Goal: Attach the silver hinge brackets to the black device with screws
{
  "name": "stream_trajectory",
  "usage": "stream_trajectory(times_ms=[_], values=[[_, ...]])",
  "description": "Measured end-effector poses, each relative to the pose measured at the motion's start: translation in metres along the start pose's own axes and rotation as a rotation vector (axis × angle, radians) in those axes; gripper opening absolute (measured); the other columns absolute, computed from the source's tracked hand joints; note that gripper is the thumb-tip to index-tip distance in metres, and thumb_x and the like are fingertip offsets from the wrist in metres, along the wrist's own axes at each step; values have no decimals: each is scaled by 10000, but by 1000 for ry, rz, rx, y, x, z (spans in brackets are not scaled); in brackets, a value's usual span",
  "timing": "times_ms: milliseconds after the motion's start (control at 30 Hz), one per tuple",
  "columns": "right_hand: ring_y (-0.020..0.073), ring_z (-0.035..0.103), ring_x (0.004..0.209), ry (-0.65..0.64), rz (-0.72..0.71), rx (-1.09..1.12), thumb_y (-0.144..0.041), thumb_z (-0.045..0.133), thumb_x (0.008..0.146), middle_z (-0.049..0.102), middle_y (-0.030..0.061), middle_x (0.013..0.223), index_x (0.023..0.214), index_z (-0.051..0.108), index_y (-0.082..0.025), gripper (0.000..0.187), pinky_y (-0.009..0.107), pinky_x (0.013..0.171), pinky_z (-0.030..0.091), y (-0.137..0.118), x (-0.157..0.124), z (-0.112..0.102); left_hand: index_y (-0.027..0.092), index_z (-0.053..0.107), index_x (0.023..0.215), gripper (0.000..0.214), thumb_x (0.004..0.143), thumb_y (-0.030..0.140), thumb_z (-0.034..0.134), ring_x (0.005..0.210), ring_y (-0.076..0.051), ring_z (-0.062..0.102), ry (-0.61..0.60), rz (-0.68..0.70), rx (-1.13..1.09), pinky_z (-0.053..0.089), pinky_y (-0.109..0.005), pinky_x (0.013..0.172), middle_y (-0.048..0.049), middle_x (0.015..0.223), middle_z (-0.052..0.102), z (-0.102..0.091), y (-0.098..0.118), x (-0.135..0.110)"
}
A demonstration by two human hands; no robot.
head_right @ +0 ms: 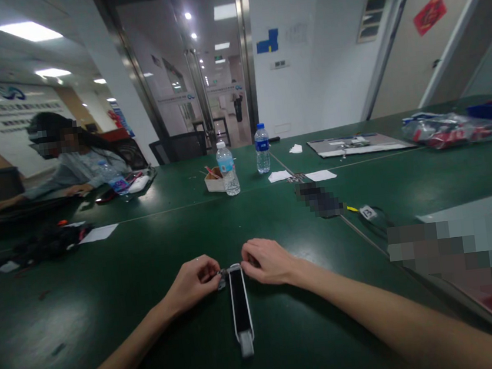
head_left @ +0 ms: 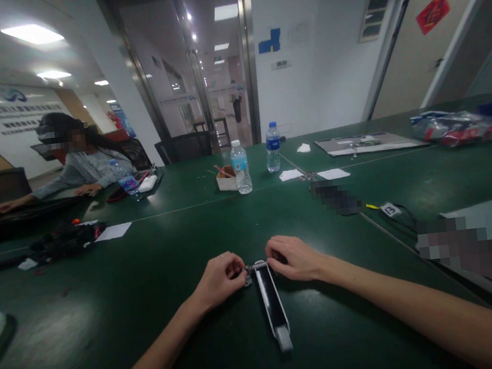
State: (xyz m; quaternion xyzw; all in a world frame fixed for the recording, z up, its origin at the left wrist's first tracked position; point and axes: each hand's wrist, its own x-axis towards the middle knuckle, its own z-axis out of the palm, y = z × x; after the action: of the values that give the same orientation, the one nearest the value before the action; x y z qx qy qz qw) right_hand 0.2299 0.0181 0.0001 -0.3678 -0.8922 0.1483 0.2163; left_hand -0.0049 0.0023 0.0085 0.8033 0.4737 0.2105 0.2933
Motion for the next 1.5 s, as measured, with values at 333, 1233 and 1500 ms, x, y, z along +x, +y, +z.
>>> stream_trajectory(times_ms=[333,1233,1500], values=[[142,460,742,-39,-39,56,-186,501,815,531,40,830,896,549,-150,100,271,677,373,1,-8,-7,151,631,872,205,819,332,550,654,-132,490,-27,1,43,394,-231,563,-3,771,550,-2,3,-1],[133,454,721,-27,-57,62,-220,509,815,524,25,810,878,546,-151,100,265,665,362,6,-7,-2,156,615,922,230,824,355,553,636,-120,488,-44,-39,-36,402,-228,559,4,785,545,-5,4,-1],[134,456,714,-37,-51,65,-200,512,805,528,29,807,873,544,-148,91,264,663,363,3,-6,-6,151,615,908,232,847,352,516,656,-131,504,-61,-37,-15,409,-236,574,-13,804,572,-6,5,-2]])
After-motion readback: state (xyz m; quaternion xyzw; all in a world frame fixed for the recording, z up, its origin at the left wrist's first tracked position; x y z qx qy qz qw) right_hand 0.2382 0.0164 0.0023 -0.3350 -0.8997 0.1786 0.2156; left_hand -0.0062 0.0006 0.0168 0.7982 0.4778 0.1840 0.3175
